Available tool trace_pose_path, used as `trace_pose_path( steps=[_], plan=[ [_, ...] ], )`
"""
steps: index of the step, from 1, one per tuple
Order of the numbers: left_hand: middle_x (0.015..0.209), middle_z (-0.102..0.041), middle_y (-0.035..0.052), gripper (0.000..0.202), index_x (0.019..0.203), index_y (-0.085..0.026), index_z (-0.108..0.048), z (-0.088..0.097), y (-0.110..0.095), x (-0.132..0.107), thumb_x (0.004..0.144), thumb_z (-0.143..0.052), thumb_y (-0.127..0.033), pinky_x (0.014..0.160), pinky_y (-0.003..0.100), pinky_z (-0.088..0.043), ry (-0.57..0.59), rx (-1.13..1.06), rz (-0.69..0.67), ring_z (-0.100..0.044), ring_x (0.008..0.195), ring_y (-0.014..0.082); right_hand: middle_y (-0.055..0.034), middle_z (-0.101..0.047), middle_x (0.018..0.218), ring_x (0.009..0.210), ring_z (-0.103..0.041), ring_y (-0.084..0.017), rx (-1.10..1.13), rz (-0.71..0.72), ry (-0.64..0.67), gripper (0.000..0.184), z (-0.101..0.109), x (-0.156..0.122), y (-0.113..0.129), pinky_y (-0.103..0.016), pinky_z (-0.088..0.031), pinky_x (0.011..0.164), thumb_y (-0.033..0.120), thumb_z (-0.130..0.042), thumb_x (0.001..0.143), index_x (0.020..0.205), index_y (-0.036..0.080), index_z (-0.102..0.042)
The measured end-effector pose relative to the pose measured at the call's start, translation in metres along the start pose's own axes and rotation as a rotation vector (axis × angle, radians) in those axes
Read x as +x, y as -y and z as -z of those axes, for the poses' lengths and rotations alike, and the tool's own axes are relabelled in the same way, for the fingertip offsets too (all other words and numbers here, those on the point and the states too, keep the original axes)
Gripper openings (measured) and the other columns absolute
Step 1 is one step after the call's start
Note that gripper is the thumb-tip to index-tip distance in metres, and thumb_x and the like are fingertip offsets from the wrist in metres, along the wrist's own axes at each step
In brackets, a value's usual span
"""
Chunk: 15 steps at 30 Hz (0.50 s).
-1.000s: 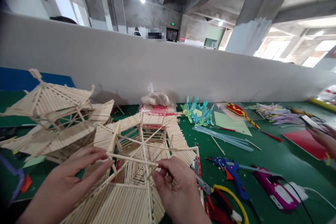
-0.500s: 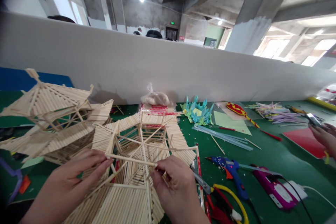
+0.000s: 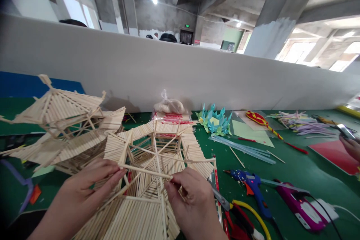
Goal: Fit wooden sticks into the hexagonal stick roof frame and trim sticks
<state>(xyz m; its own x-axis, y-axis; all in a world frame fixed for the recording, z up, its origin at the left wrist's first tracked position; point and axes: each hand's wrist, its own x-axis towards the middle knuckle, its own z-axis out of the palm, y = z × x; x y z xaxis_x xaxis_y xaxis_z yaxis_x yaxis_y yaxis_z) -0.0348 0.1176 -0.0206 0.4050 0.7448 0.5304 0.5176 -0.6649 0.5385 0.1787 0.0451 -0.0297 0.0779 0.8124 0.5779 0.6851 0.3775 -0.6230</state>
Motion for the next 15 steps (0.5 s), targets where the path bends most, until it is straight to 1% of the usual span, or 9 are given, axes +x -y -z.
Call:
trace_pose_path(
  steps=[4, 8, 15],
  plan=[
    [0.066, -0.06, -0.0018, 0.017, 0.067, -0.02, -0.06, 0.0004, 0.0001, 0.0001, 0.082, -0.053, -0.025, 0.06, 0.023, -0.045, 0.011, 0.008, 0.005, -0.055, 0.065, 0.0128, 0.0002, -0.055, 0.056, 0.05, -0.048, -0.009, -0.013, 0.005, 0.003, 0.012, 0.0, -0.0006, -0.0006, -0.02, -0.038, 0.046, 0.015, -0.054, 0.077, 0.066, 0.015, -0.06],
    [0.068, -0.06, -0.0014, 0.017, 0.068, -0.02, -0.06, 0.0003, 0.0003, -0.0012, 0.082, -0.053, -0.026, 0.061, 0.023, -0.046, 0.026, 0.007, 0.02, -0.056, 0.067, 0.0134, 0.0006, -0.054, 0.056, 0.05, -0.048, -0.009, -0.019, 0.005, 0.003, 0.013, 0.0, -0.0007, -0.0006, -0.02, -0.038, 0.046, 0.015, -0.054, 0.077, 0.066, 0.016, -0.059],
    [0.065, -0.059, -0.0016, 0.019, 0.065, -0.02, -0.058, 0.0006, -0.0015, -0.0005, 0.082, -0.052, -0.026, 0.06, 0.024, -0.045, 0.045, 0.012, 0.031, -0.055, 0.065, 0.0142, 0.0006, -0.055, 0.057, 0.051, -0.049, -0.01, 0.001, -0.007, 0.001, 0.011, -0.0001, -0.0001, 0.0005, -0.021, -0.038, 0.045, 0.015, -0.054, 0.077, 0.069, 0.017, -0.061]
  ],
)
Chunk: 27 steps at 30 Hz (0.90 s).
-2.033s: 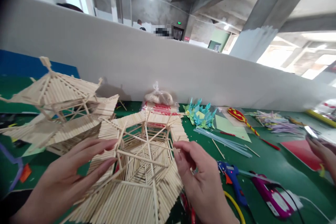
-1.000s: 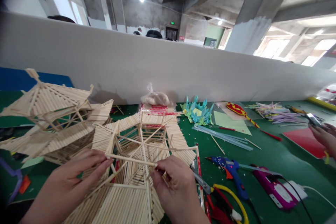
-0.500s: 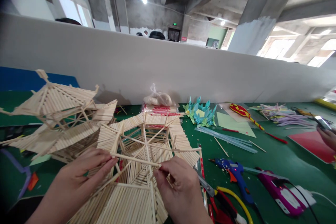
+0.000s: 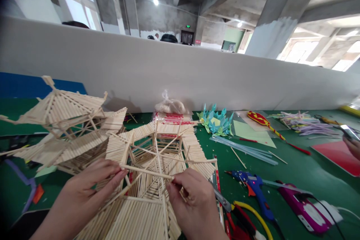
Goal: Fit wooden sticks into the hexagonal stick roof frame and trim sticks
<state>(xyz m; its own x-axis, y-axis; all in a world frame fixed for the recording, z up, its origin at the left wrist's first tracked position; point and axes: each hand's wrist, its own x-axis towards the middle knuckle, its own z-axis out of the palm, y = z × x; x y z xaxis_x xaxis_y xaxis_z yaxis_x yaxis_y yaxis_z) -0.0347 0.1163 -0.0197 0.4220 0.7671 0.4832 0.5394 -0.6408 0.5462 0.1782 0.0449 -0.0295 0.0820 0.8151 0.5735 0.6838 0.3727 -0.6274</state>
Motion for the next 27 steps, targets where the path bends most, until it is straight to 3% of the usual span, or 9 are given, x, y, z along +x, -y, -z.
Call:
trace_pose_path(
  steps=[27],
  plan=[
    [0.064, -0.057, -0.0021, 0.02, 0.065, -0.02, -0.056, 0.0001, -0.0001, 0.0022, 0.083, -0.051, -0.026, 0.059, 0.024, -0.044, -0.009, 0.018, -0.036, -0.054, 0.063, 0.0137, 0.0004, -0.053, 0.055, 0.05, -0.048, -0.01, -0.016, 0.027, -0.025, 0.013, -0.0004, 0.0012, 0.0013, -0.021, -0.038, 0.045, 0.014, -0.053, 0.077, 0.065, 0.016, -0.059]
  ],
)
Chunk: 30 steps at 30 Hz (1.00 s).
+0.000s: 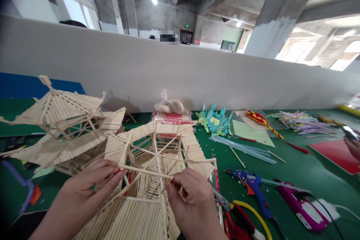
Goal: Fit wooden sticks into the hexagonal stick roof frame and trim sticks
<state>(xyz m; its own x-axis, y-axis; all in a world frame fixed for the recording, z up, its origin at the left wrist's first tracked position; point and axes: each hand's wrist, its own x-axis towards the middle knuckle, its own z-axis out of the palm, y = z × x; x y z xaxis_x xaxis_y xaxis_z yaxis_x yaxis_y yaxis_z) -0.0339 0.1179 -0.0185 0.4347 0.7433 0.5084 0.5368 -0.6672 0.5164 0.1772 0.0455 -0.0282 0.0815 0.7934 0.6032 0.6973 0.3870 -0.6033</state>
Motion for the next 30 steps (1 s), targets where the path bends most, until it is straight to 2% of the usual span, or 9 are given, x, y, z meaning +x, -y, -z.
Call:
trace_pose_path(
  steps=[9, 16, 24, 30],
  plan=[
    [0.068, -0.061, -0.0004, 0.017, 0.068, -0.02, -0.06, 0.0004, -0.0003, -0.0025, 0.081, -0.052, -0.029, 0.062, 0.026, -0.048, -0.002, 0.018, 0.061, -0.058, 0.068, 0.0158, -0.0003, -0.055, 0.058, 0.052, -0.05, -0.011, 0.006, -0.036, 0.035, 0.011, -0.0004, -0.0033, -0.0029, -0.022, -0.039, 0.046, 0.016, -0.052, 0.078, 0.07, 0.016, -0.06],
    [0.074, -0.065, -0.0002, 0.015, 0.072, -0.023, -0.063, 0.0029, -0.0025, -0.0047, 0.076, -0.058, -0.037, 0.063, 0.026, -0.049, -0.108, 0.068, 0.102, -0.061, 0.071, 0.0174, 0.0, -0.058, 0.062, 0.051, -0.05, -0.01, 0.007, -0.051, 0.024, 0.006, 0.0001, -0.0051, -0.0017, -0.021, -0.04, 0.045, 0.015, -0.055, 0.075, 0.076, 0.018, -0.061],
    [0.068, -0.062, -0.0018, 0.016, 0.069, -0.021, -0.061, -0.0007, -0.0032, -0.0035, 0.08, -0.055, -0.031, 0.059, 0.022, -0.046, -0.068, -0.047, 0.073, -0.058, 0.065, 0.0139, -0.0013, -0.058, 0.058, 0.05, -0.049, -0.011, -0.003, -0.034, -0.008, 0.013, 0.002, -0.0012, 0.0007, -0.022, -0.04, 0.046, 0.015, -0.054, 0.076, 0.066, 0.015, -0.061],
    [0.07, -0.062, -0.0016, 0.013, 0.071, -0.021, -0.062, 0.0005, -0.0024, -0.0032, 0.079, -0.057, -0.031, 0.06, 0.022, -0.046, -0.054, -0.065, 0.095, -0.058, 0.067, 0.014, -0.0008, -0.057, 0.055, 0.05, -0.049, -0.01, -0.013, -0.034, -0.005, 0.016, 0.0018, 0.0002, 0.0015, -0.022, -0.039, 0.046, 0.018, -0.053, 0.078, 0.064, 0.015, -0.061]
  ],
)
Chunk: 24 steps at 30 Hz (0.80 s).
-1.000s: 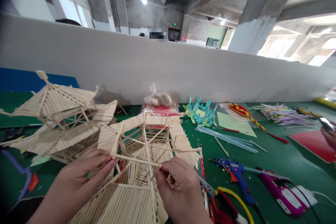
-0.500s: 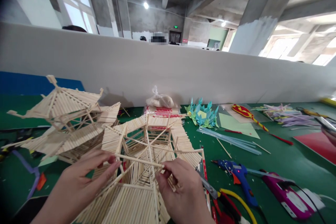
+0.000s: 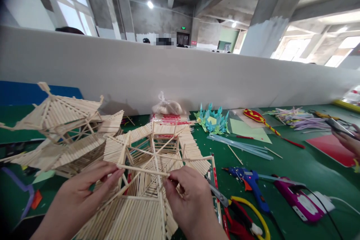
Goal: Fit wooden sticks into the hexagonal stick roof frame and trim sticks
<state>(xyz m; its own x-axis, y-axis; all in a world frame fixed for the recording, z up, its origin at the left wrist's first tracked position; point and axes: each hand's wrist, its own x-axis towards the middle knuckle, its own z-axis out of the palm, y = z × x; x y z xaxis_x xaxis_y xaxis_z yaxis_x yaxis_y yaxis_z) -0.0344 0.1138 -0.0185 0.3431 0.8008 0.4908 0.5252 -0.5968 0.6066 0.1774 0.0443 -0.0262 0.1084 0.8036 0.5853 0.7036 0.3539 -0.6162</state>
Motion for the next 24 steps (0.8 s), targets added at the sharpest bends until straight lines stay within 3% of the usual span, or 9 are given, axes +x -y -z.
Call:
trace_pose_path(
  steps=[9, 24],
  plan=[
    [0.064, -0.056, -0.0011, 0.027, 0.069, -0.02, -0.06, 0.007, -0.007, 0.004, 0.087, -0.044, -0.031, 0.059, 0.024, -0.044, 0.132, -0.026, 0.03, -0.054, 0.064, 0.0141, -0.0004, -0.056, 0.06, 0.055, -0.051, -0.011, 0.042, -0.017, 0.041, 0.013, -0.001, -0.005, -0.004, -0.023, -0.04, 0.049, 0.018, -0.053, 0.08, 0.07, 0.017, -0.06],
    [0.064, -0.055, -0.0005, 0.028, 0.063, -0.018, -0.057, 0.006, -0.003, 0.005, 0.087, -0.045, -0.027, 0.061, 0.024, -0.042, 0.125, -0.052, -0.003, -0.053, 0.064, 0.0133, 0.0005, -0.057, 0.062, 0.055, -0.053, -0.01, 0.026, 0.074, 0.058, 0.007, 0.001, -0.006, -0.011, -0.021, -0.042, 0.05, 0.015, -0.054, 0.08, 0.074, 0.018, -0.059]
  ],
)
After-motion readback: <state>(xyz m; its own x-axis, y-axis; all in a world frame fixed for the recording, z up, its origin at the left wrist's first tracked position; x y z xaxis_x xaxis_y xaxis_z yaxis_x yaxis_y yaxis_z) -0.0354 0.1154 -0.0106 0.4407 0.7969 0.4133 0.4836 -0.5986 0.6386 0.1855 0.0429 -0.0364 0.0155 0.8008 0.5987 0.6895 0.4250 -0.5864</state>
